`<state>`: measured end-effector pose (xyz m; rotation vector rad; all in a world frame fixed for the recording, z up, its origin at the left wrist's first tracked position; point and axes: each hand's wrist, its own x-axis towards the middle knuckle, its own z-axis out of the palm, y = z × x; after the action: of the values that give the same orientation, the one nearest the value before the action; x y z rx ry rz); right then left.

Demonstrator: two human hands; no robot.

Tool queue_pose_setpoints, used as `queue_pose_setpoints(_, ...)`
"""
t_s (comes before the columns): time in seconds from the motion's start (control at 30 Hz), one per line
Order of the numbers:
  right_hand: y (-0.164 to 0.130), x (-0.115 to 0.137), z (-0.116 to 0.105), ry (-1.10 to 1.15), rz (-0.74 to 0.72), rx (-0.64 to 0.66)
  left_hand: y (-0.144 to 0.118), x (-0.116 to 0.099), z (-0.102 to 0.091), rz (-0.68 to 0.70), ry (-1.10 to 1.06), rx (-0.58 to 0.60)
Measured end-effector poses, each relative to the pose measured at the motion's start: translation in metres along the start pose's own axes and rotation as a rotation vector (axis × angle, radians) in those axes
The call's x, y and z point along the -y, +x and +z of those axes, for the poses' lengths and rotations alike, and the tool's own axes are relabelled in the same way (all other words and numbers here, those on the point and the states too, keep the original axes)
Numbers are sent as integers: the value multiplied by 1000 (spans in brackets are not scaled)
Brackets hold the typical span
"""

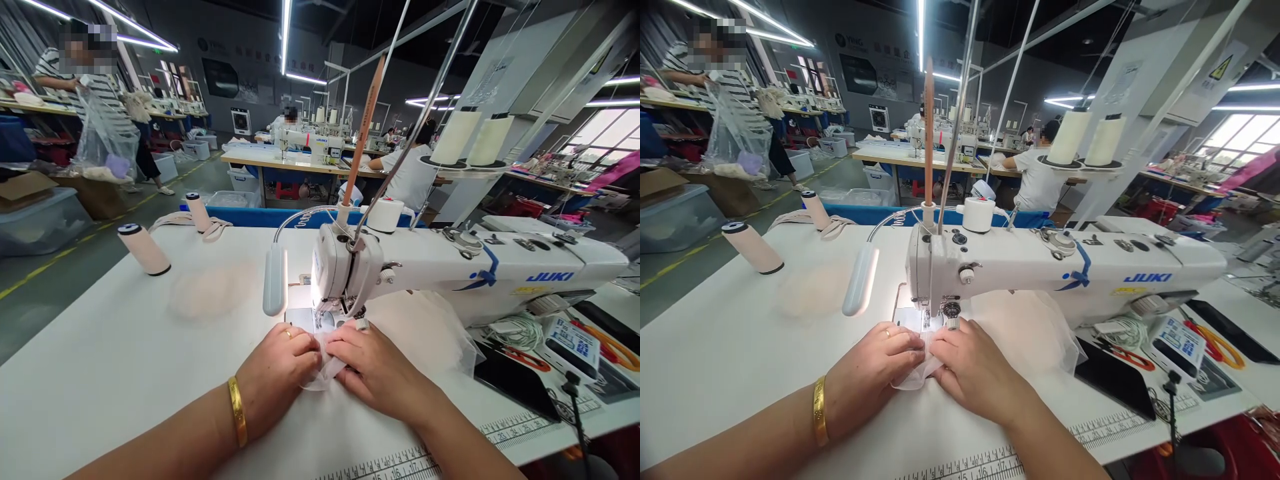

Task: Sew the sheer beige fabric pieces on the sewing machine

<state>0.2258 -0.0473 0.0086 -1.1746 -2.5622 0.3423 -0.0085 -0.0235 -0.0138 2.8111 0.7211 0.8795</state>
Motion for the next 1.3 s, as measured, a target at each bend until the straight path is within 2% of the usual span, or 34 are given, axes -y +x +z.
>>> queue_pose_setpoints(0.53,0,2,0,50,-28,17,-3,-9,-4,-59,-14,-8)
queue_pose_setpoints(0.8,2,3,1,167,-48,-28,-4,-14,-8,-108,6,48)
queue_pose_setpoints(0.93,3,3,5,130,-59,-16,-4,-16,-10,-115,38,67)
queue_pose_setpoints(1.3,8,9,14,45,12,-44,-3,-17,-13,-117,66,28)
